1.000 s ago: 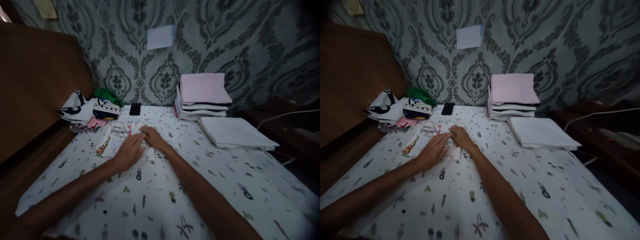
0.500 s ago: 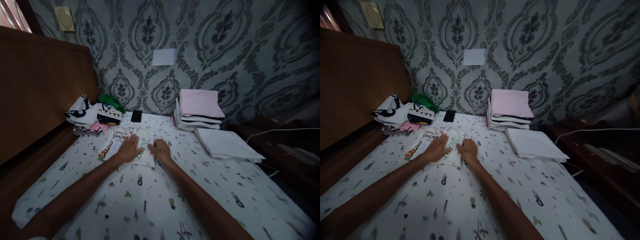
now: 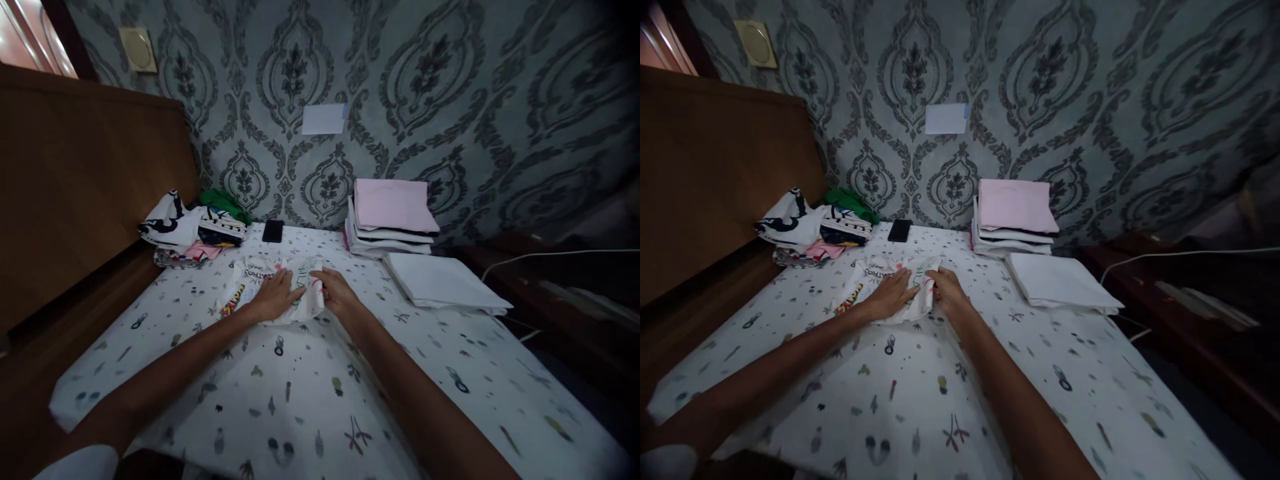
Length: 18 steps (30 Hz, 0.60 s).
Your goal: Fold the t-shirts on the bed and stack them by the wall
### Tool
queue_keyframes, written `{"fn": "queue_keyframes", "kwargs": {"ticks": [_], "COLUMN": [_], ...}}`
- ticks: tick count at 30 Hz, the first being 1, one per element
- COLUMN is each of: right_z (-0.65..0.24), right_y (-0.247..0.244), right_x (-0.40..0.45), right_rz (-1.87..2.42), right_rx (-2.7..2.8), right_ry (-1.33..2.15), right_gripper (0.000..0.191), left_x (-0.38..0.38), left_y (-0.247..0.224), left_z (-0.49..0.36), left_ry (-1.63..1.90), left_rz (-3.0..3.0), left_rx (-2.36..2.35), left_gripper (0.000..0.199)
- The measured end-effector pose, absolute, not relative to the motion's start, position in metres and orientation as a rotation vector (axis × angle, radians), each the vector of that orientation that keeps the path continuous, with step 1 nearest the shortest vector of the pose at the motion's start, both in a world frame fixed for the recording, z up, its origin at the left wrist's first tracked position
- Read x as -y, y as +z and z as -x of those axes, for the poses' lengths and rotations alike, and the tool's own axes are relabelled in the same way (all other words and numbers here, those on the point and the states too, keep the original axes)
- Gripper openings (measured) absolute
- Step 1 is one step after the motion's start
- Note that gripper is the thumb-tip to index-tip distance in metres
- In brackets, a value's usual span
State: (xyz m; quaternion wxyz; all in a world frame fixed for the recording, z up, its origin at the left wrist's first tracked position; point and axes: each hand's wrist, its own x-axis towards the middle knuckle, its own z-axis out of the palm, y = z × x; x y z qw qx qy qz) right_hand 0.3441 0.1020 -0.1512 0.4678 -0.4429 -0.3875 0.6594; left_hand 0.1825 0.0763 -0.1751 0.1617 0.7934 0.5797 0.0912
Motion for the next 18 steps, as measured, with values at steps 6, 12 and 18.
{"fn": "queue_keyframes", "kwargs": {"ticks": [6, 12, 18], "right_z": [-0.372, -0.339, -0.255], "right_y": [-0.144, -0.132, -0.129], "right_x": [-0.085, -0.083, -0.087], "right_rz": [1.136, 1.068, 1.112], "right_rx": [0.919, 1.073, 1.227], "right_ry": [1.536, 1.507, 1.586], "right_gripper": [0.021, 0.020, 0.028], "left_x": [-0.069, -0.079, -0.092], "left_y": [-0.182, -0.180, -0.170], "left_z": [-0.216, -0.175, -0.104], "left_ry": [0.407, 0.970, 1.072], "left_rz": [-2.224, -1.784, -0.826], "left_rx": [-1.488, -1.222, -0.960], "left_gripper": [0.075, 0.056, 0.063]}}
